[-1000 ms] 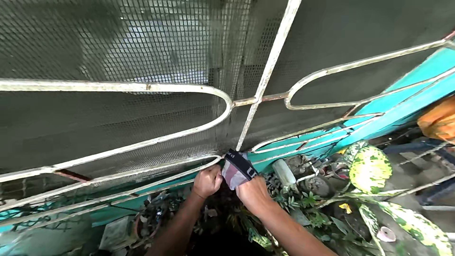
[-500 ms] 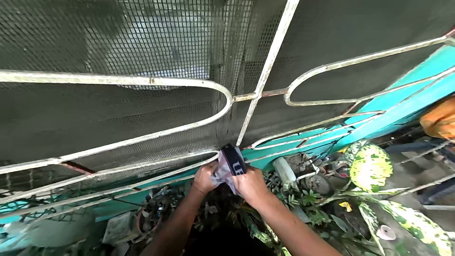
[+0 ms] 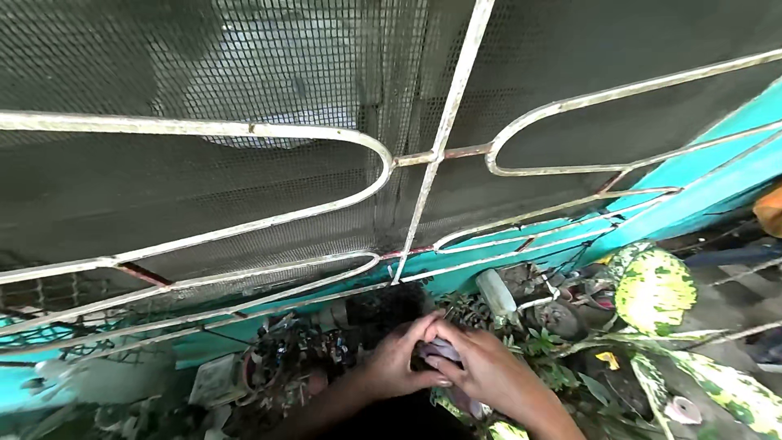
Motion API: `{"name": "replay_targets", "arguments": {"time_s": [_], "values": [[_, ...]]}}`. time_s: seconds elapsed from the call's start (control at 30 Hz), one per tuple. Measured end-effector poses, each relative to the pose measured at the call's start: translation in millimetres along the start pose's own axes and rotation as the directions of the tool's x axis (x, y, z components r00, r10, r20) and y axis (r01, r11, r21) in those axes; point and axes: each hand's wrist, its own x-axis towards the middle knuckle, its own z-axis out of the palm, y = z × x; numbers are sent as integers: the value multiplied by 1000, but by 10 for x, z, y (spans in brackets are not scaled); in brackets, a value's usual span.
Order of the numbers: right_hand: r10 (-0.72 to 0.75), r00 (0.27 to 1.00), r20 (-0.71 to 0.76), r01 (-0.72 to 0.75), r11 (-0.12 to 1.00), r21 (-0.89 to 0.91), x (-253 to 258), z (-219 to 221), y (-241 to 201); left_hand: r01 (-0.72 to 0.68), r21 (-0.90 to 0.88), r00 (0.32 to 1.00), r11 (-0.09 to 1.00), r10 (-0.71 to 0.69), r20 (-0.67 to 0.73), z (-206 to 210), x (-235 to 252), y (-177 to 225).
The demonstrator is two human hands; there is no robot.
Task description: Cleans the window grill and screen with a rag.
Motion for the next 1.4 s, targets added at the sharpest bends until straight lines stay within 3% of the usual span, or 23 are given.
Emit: {"name": "replay_targets", "arguments": {"time_s": [0.07,0.13,0.27,0.4,0.5,0.6,0.67,0.73,0.83,1.0,1.1,1.17,1.23,1.4], "values": [[12,991,-131,0,995,95,-18,34,64,114,75,993,991,-113,-16,-85,20,108],[29,980,-199,12,979,203,-69,68,157,112,108,992,988,-105,-65,-220,0,140],[26,978,-205,74,882,465,-111,203,236,38,-248,973,968,-93,-211,-346,-59,162],[113,923,-367,58,904,425,96,410,156,22,-361,952,932,-130,-279,-280,-34,132],[86,797,-597,122,946,300,380,417,129,-7,-397,872,918,-189,-452,-211,57,76],[-132,569,-812,164,985,-45,791,308,10,-15,-421,785,907,-250,-567,-200,229,25],[-286,437,-853,147,958,-245,1065,298,4,46,-474,738,879,-350,-577,-215,347,35],[-337,377,-863,148,941,-303,1254,378,68,103,-556,711,825,-452,-539,-236,421,4],[-329,381,-864,173,943,-283,1351,447,125,91,-554,675,828,-460,-577,-226,414,-84],[-425,464,-778,237,905,-353,1361,376,122,61,-571,628,819,-476,-616,-123,356,-76],[-396,618,-679,112,899,-423,1195,185,28,181,-646,667,742,-575,-474,-62,509,4],[-329,668,-667,18,904,-428,1082,126,33,260,-715,683,649,-647,-339,-48,592,65],[-333,640,-693,-14,896,-443,1059,116,89,250,-744,686,619,-656,-315,-8,616,62],[-422,584,-694,113,888,-445,1266,168,-106,75,-579,650,812,-480,-589,-69,395,-43]]}}
